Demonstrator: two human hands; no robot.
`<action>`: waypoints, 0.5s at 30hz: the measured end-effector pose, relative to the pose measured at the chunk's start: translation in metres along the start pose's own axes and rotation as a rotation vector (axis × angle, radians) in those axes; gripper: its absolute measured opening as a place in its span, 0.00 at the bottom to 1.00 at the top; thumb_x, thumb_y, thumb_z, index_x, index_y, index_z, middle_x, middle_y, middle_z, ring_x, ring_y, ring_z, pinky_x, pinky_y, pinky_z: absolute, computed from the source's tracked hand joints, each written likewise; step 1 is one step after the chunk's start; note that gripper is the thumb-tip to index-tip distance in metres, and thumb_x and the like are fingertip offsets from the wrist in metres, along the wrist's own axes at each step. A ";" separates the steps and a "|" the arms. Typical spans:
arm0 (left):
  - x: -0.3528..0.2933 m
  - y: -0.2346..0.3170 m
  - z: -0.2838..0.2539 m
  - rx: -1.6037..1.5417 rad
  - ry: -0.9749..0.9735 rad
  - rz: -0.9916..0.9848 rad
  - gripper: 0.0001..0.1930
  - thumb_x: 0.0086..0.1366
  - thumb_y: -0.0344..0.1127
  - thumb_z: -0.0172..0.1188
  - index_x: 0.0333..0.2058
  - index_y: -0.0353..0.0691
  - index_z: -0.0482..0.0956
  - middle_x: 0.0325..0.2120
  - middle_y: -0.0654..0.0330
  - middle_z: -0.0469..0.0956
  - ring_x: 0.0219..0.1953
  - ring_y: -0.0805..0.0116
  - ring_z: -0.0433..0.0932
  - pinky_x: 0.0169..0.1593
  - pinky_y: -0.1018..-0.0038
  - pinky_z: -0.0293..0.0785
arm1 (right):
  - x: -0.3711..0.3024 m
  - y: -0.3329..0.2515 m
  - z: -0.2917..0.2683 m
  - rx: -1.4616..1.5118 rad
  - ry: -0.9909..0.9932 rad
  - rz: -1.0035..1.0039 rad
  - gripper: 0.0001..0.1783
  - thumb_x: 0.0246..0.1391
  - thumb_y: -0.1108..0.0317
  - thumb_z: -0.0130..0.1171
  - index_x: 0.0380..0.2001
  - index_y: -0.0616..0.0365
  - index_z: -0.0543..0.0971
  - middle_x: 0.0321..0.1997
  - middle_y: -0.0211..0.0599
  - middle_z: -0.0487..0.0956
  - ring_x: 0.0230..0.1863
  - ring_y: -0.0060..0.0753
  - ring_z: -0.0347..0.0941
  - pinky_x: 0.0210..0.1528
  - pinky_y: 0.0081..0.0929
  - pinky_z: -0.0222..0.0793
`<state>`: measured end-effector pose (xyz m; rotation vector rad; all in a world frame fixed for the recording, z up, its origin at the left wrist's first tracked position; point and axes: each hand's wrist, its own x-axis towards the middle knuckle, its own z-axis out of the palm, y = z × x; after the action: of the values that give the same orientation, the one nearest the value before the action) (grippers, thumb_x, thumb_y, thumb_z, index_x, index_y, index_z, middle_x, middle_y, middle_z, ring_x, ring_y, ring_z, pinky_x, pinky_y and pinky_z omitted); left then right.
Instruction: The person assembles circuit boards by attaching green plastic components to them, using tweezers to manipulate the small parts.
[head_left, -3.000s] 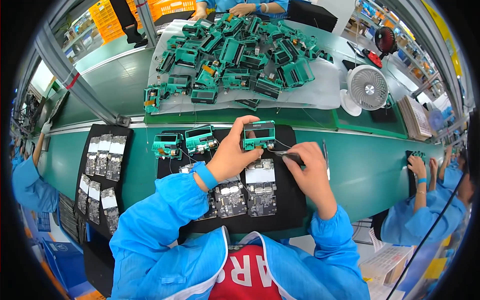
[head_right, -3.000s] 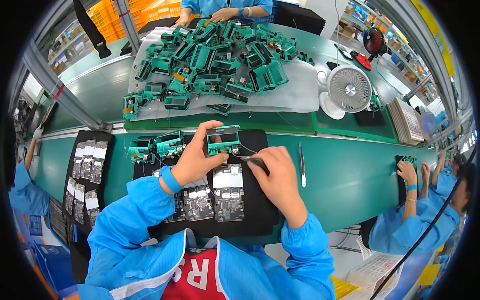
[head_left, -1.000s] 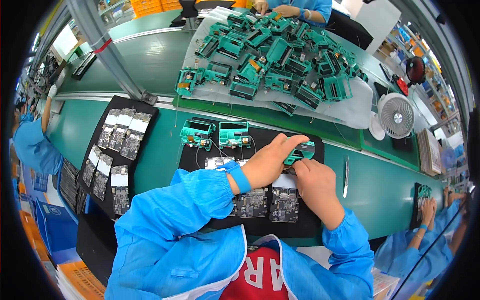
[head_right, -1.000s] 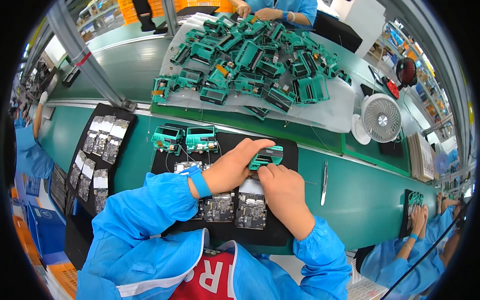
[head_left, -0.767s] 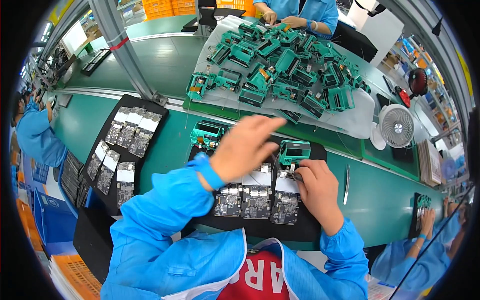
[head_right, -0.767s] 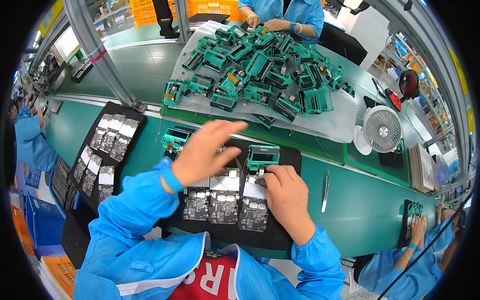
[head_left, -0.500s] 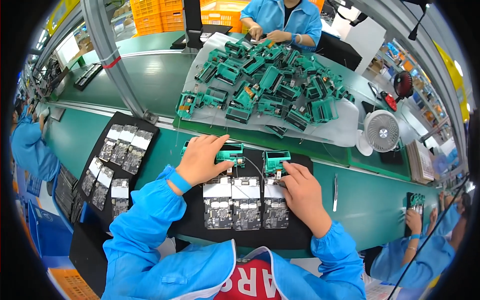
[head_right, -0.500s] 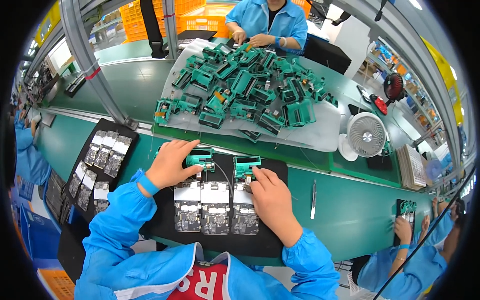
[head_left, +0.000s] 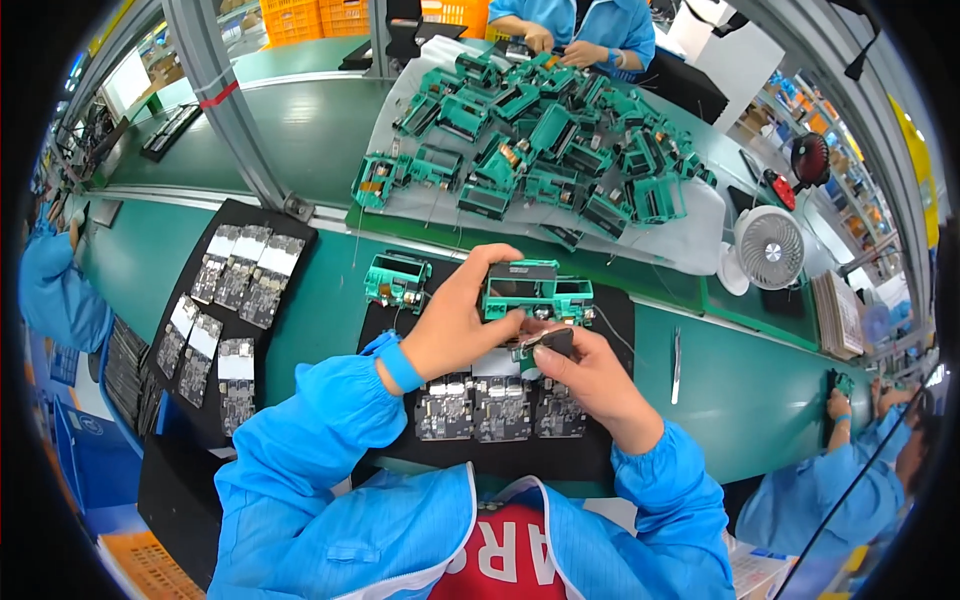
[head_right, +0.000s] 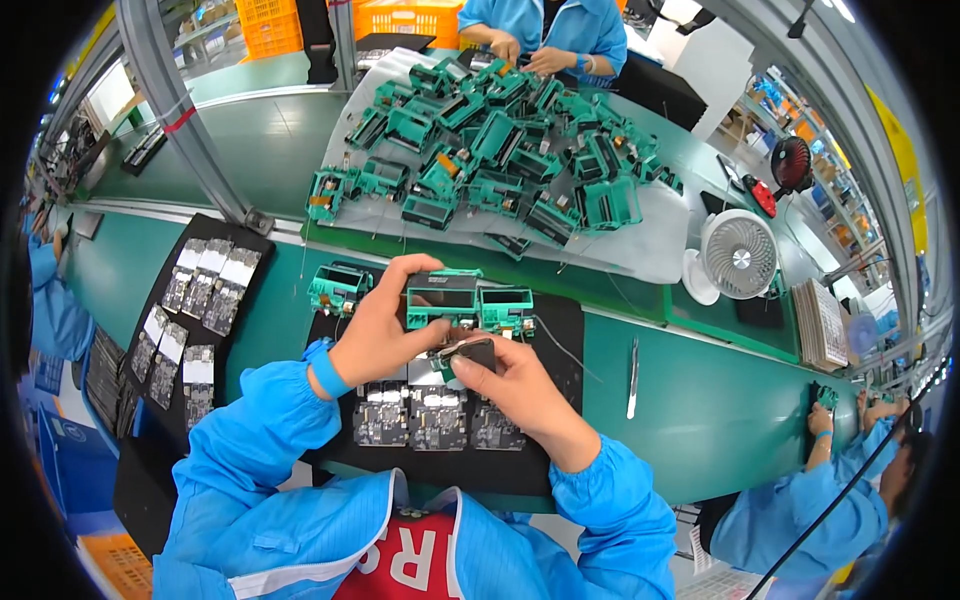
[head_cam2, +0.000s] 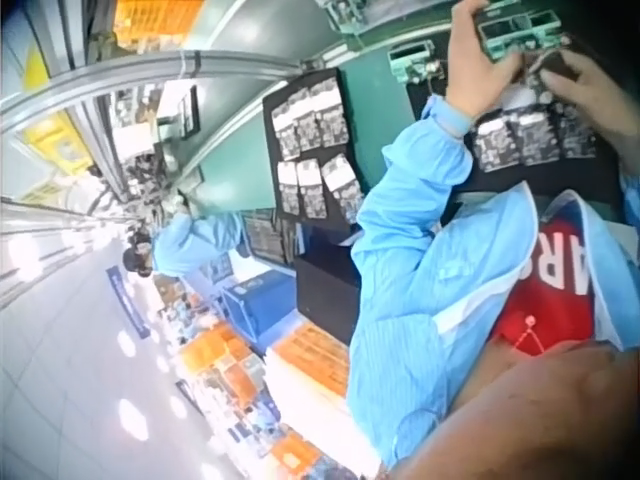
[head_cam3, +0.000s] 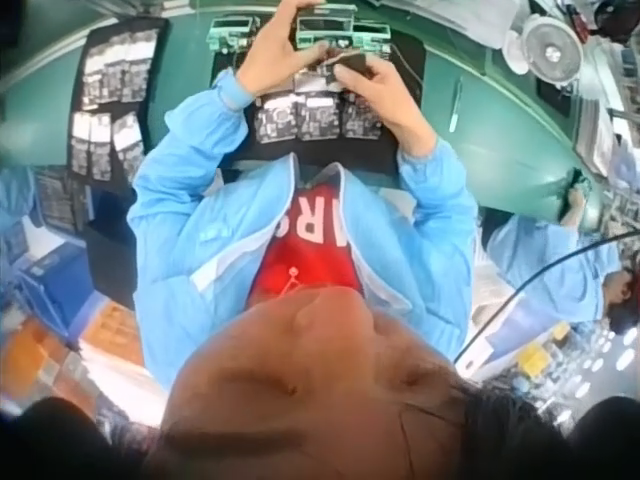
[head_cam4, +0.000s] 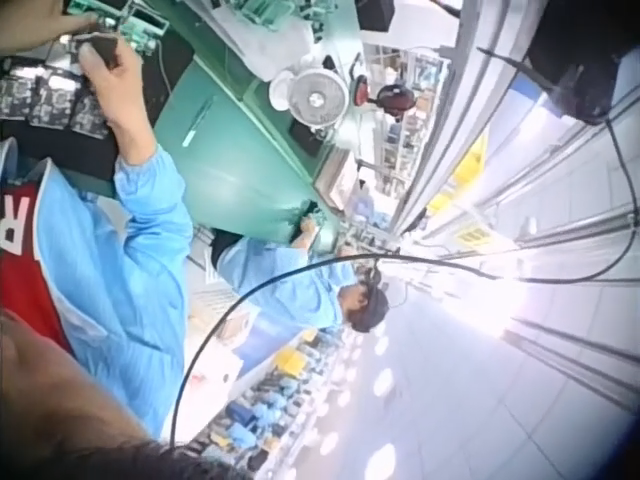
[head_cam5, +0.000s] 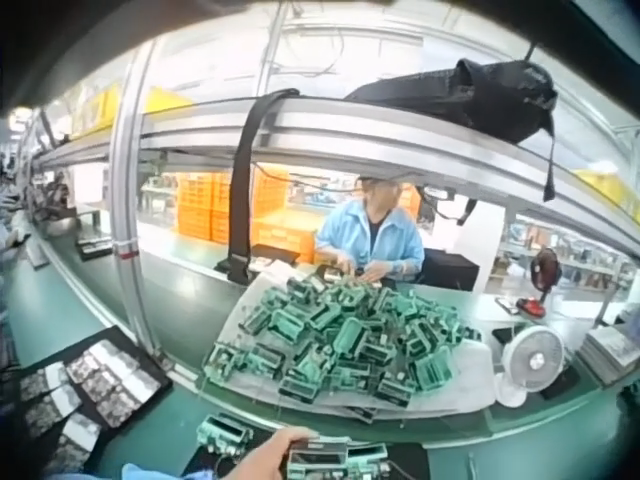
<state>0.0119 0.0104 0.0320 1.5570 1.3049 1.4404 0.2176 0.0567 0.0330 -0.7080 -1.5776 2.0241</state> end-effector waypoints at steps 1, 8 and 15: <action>0.000 -0.004 0.002 -0.049 -0.001 -0.024 0.30 0.57 0.25 0.64 0.58 0.42 0.64 0.45 0.54 0.73 0.47 0.64 0.76 0.50 0.69 0.75 | 0.000 -0.003 0.000 -0.062 0.010 0.024 0.16 0.62 0.65 0.63 0.48 0.63 0.79 0.50 0.32 0.78 0.49 0.19 0.70 0.50 0.24 0.70; -0.007 -0.014 -0.002 0.014 -0.071 -0.245 0.33 0.58 0.22 0.64 0.61 0.47 0.63 0.50 0.60 0.71 0.47 0.69 0.74 0.44 0.74 0.77 | -0.002 -0.009 -0.016 -1.143 0.267 -0.533 0.10 0.44 0.74 0.68 0.34 0.57 0.81 0.39 0.36 0.80 0.41 0.45 0.75 0.43 0.36 0.71; -0.013 -0.035 0.003 0.119 -0.020 -0.023 0.36 0.54 0.19 0.66 0.60 0.44 0.64 0.55 0.52 0.68 0.56 0.52 0.72 0.52 0.68 0.75 | -0.026 -0.001 0.017 -1.361 0.026 -0.704 0.23 0.31 0.73 0.67 0.38 0.52 0.78 0.51 0.38 0.76 0.57 0.47 0.71 0.60 0.52 0.64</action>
<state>0.0080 0.0093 -0.0049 1.6234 1.4151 1.3516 0.2264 0.0273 0.0399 -0.4283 -2.5791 0.2688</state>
